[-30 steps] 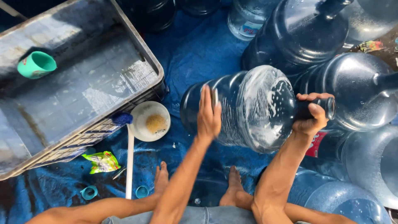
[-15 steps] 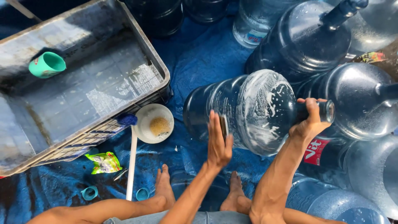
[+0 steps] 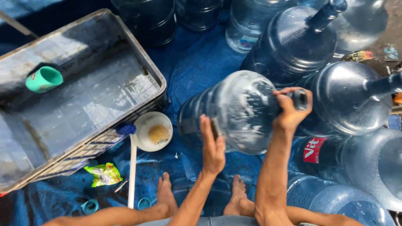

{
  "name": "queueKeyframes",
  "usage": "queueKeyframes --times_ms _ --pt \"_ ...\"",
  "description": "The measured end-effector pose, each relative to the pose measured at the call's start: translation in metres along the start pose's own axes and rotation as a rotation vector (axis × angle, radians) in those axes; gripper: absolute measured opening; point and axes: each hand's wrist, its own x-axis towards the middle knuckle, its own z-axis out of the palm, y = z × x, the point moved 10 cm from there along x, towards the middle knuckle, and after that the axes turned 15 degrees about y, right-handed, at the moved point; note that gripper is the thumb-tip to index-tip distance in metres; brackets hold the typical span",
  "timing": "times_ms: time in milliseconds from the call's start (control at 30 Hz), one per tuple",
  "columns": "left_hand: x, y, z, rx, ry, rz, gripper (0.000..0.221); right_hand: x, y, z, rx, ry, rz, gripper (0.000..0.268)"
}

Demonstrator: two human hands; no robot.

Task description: A person is sitting on the floor scrubbing the exterior of large plastic water jugs with soap and a scrubbing pad.

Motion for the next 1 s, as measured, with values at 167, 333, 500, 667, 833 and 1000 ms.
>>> queueKeyframes --times_ms 167,333,500,667,833,1000 --pt "0.036 -0.013 -0.041 -0.104 0.189 -0.167 0.062 -0.042 -0.035 0.075 -0.17 -0.066 -0.031 0.031" --pt "0.082 0.074 -0.043 0.215 0.128 0.34 0.042 -0.077 -0.019 0.139 -0.157 -0.444 0.089 0.038" --pt "0.085 0.078 -0.036 0.241 0.015 0.567 0.034 -0.072 -0.048 0.179 -0.272 -0.829 -0.038 0.068" --pt "0.061 0.093 -0.048 0.163 0.022 0.714 0.031 -0.054 -0.116 0.212 -0.418 -0.997 -0.441 0.059" --pt "0.028 0.08 -0.041 0.109 0.036 0.703 0.028 -0.113 -0.174 0.182 -0.093 -0.992 -1.309 0.021" --pt "0.045 0.07 -0.037 0.141 0.186 0.59 0.012 -0.166 -0.115 0.117 -0.158 -1.24 -1.208 0.032"
